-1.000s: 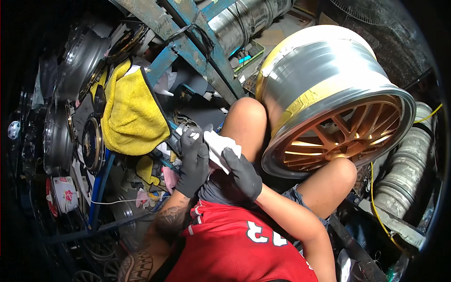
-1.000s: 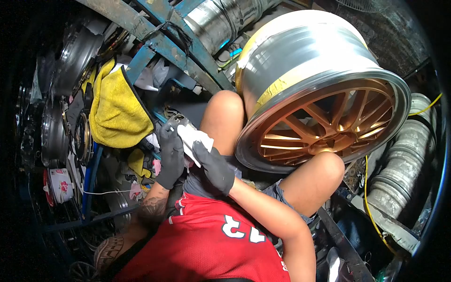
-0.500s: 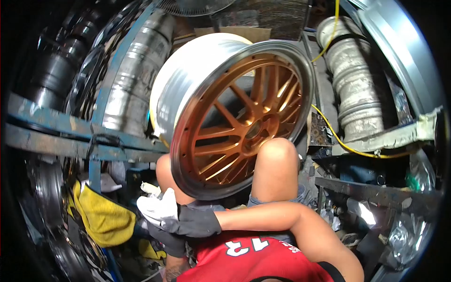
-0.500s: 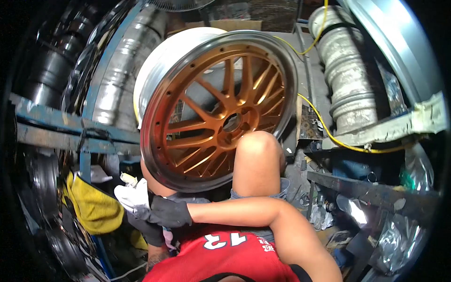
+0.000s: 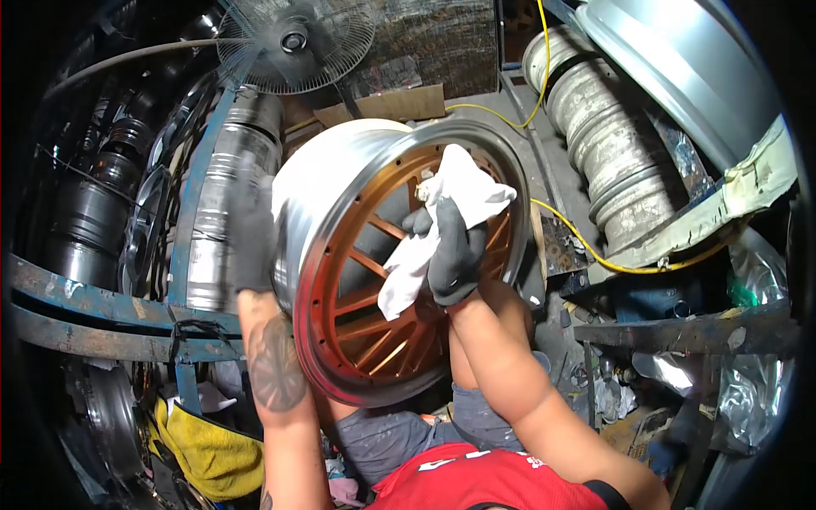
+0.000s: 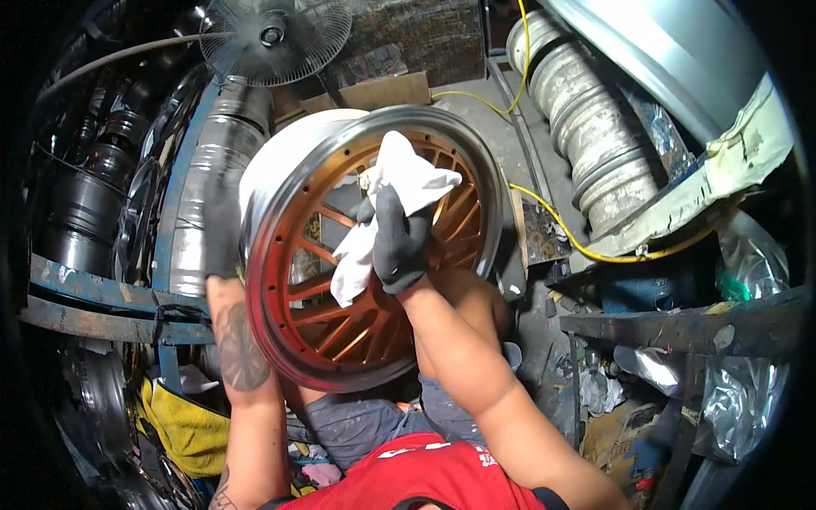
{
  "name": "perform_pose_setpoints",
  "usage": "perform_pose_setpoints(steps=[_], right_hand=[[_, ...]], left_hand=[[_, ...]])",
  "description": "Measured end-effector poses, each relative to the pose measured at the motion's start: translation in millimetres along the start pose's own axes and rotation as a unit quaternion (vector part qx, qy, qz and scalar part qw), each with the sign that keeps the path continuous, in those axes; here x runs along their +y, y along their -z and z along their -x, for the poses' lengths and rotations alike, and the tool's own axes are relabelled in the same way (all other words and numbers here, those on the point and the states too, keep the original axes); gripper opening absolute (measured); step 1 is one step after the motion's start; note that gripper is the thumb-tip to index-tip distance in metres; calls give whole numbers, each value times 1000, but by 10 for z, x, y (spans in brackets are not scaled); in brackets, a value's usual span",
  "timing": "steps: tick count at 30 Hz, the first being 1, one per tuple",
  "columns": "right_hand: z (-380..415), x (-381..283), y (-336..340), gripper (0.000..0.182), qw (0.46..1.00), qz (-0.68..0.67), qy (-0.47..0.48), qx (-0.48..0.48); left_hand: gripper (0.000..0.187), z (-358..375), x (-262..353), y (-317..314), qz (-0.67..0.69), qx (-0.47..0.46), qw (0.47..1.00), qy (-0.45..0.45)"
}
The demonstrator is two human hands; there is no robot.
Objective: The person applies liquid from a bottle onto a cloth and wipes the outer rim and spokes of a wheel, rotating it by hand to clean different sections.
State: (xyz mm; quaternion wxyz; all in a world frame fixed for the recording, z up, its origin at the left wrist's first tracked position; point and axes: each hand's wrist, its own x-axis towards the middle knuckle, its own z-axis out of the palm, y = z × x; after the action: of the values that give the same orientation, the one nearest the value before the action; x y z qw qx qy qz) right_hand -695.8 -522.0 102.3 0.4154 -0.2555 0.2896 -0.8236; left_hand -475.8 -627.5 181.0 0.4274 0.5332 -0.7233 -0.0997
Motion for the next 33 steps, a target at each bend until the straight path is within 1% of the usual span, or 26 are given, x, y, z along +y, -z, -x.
perform_pose_setpoints(steps=[1,2,3,4,5,6,7,9,11,12,13,15,16,17,18,19,21,22,23,24,25,26,29,30,33], right_hand=[[7,41,18,22,998,53,18,8],[1,26,24,22,999,51,6,2],[-15,10,37,22,999,52,-4,1],[-30,22,54,24,999,34,13,-7],[-38,-12,41,25,999,48,4,-16],[-9,-68,12,26,998,60,-10,-25],[-18,-99,-16,28,997,69,-20,-39],[-21,-109,-31,32,990,68,-91,-84],[-29,-156,-87,33,979,61,-157,-115],[-42,-241,-149,27,980,-10,-174,-91],[-95,-209,-115,32,989,11,-128,-75],[-327,-516,-89,39,985,45,-138,-96],[-433,-608,-110,40,987,66,-132,-68],[-589,-638,-124,42,988,83,-122,-42],[-715,-630,-73,40,986,119,-111,-47],[-809,-593,42,38,982,125,-117,-84],[-853,-565,133,34,956,190,-173,-145],[-809,-445,192,32,951,196,-207,-120],[-735,-419,182,32,939,218,-234,-126],[-664,-393,172,32,926,239,-261,-134],[-697,-339,266,32,904,262,-288,-175],[-737,-263,241,40,893,266,-312,-185],[-826,-190,93,38,871,297,-342,-190],[-857,-121,135,38,872,303,-323,-209],[-840,-85,134,39,903,178,-346,-182]], left_hand=[[38,-59,-184,-95,-40,-30,999,16],[33,-122,-368,-191,-81,-60,994,30],[31,-137,-301,-189,-28,-54,996,71],[30,-133,-259,-192,25,-50,992,115],[28,-126,-258,-193,75,-46,982,164],[28,-135,-384,-160,83,-73,982,156],[28,-153,-502,-172,73,-60,987,128],[28,-163,-728,-199,55,-32,996,70],[28,-166,-902,-174,40,-30,997,51],[28,-197,-979,-153,34,-28,998,40],[29,-206,-1065,-119,57,-31,995,74],[30,-176,-1229,-103,104,-39,983,147],[31,-147,-1317,-74,81,-27,988,126],[31,-129,-1473,-43,64,-24,990,123],[31,-95,-1636,-15,46,-21,992,119],[31,-71,-1797,-24,31,-17,993,114],[32,-39,-1723,43,67,-19,981,179],[33,-25,-1640,92,85,-17,973,213],[33,-18,-1598,140,88,-17,969,232],[34,-4,-1590,149,90,-18,966,243],[34,-5,-1578,162,89,-16,965,246],[34,-1,-1581,171,89,-16,964,249],[35,18,-1603,189,89,-14,963,254],[35,15,-1602,185,89,-15,963,256],[36,42,-1598,188,89,-13,960,264]])
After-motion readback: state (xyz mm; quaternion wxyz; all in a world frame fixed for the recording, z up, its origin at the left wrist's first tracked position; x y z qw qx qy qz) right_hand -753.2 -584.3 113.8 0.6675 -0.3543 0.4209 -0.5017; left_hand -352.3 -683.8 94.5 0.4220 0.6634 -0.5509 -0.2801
